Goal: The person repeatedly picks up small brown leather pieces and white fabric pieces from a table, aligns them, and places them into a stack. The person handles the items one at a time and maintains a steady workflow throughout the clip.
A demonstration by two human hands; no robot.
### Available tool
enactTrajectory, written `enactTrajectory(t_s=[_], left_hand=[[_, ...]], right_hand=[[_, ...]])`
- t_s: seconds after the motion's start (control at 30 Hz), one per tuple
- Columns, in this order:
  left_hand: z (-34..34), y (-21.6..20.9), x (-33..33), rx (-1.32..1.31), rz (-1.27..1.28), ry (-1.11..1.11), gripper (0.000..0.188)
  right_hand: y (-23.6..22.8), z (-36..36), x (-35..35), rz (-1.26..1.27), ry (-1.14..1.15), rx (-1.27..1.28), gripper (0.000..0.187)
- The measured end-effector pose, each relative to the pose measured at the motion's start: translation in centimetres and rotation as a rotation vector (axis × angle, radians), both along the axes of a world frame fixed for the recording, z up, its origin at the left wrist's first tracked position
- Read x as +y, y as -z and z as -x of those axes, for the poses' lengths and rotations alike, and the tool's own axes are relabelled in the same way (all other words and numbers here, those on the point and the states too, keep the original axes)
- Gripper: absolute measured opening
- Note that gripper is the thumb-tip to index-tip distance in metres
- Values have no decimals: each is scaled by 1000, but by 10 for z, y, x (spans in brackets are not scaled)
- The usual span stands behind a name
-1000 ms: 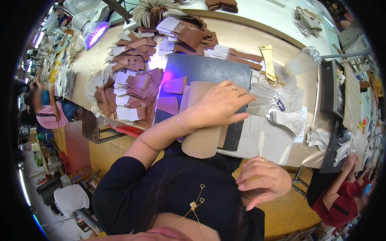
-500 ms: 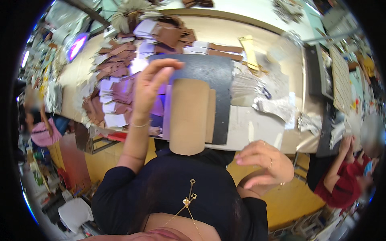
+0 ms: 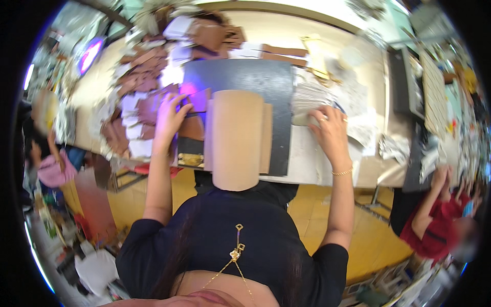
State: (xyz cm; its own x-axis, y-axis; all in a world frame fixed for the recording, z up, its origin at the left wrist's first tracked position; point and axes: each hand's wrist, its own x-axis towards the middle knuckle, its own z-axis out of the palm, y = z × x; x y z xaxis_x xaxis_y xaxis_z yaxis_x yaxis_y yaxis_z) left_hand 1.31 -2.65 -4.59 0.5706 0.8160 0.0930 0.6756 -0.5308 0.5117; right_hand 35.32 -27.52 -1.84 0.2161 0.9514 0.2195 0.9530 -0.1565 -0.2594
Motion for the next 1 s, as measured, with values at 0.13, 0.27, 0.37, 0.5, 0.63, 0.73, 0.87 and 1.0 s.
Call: enactTrajectory(t_s=[0.13,0.27,0.37,0.5,0.63,0.73,0.87,1.0], left_hand=[[-3,-2,2,45,5,-34,35],[-4,-5,0,8,1,-50,33],[-6,-5,-4,-1,-80,-30,28],[-9,-6,4,-13,23,3,23],[-11,-12,22,50,256,33,20],[-15,-17,25,63,130,212,17],[-20,-25,22,111,175,241,13],[-7,-41,35,45,586,217,13]], right_hand=[[5,1,5,57,-4,-116,37],[9,-1,9,29,-54,-163,40],[11,-5,9,24,-88,-176,42],[9,-7,11,54,-127,-176,43],[3,-8,15,89,-136,-135,36],[-1,-13,17,121,-201,-87,28],[-7,-26,18,200,-265,191,24],[-17,-35,12,298,-133,570,21]])
